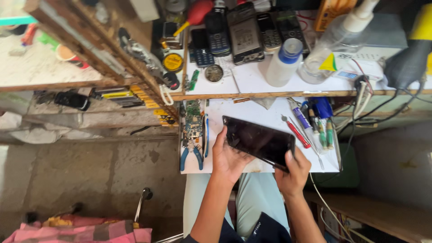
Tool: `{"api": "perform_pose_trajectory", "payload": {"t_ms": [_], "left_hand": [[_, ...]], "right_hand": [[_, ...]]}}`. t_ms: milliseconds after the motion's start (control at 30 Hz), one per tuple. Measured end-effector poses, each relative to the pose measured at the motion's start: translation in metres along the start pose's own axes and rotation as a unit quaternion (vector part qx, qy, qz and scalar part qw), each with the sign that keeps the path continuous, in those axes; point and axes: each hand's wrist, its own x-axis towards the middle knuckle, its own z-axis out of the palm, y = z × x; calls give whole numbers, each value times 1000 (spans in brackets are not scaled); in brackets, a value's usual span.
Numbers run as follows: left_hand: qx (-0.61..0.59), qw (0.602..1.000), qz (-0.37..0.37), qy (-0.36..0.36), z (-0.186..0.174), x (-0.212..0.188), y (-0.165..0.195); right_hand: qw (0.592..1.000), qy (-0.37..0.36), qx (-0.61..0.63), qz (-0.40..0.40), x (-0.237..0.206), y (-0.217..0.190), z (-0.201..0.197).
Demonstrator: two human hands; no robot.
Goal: The person cleans the disassembled internals of a tablet at a repair workbench. They brush dust off the frame and board with a wide brush, wipe the screen and body, pour liquid from a bottle onto a cloth or swab, and scrape and pick at residue inside the device with a small tool.
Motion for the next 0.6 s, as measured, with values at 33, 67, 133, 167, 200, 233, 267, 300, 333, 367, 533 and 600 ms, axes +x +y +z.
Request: {"api": "perform_pose_trajectory", "payload": {"t_ms": [33,67,133,167,200,233,267,300,333,367,533,600], "left_hand": [[6,1000,-2,4,7,4,4],[12,1000,-4,8,10,6,6],[3,1000,-3,17,13,2,8],[-12,1000,1,23,14,-2,11],[-27,999,6,29,13,-9,14],[-18,999,-22,23,10,-16,15],[-8,999,-49,17,8,-21,17],[1,997,-77,11,8,-31,16],[-9,997,-59,-39,14,-85,-29],[-15,995,-36,-92,0,-90,-31],[-99,976,-21,-194,2,-138,-76],[-138,960,-17,-242,19,-174,-108]], "right_hand": [[995,-26,64,78,0,0,1],[979,-52,125,156,-3,-3,-2],[953,-110,224,170,-4,-18,-4],[948,-141,263,109,-1,-29,-2],[937,-171,300,47,3,-41,1],[942,-205,266,6,6,-52,2],[943,-237,231,-35,8,-64,2],[940,-268,195,-75,9,-75,-1],[943,-274,166,-94,2,-113,-63],[944,-275,138,-116,-3,-119,-59],[952,-286,35,-101,-7,-154,-134],[957,-275,26,-84,-12,-162,-187]]}}
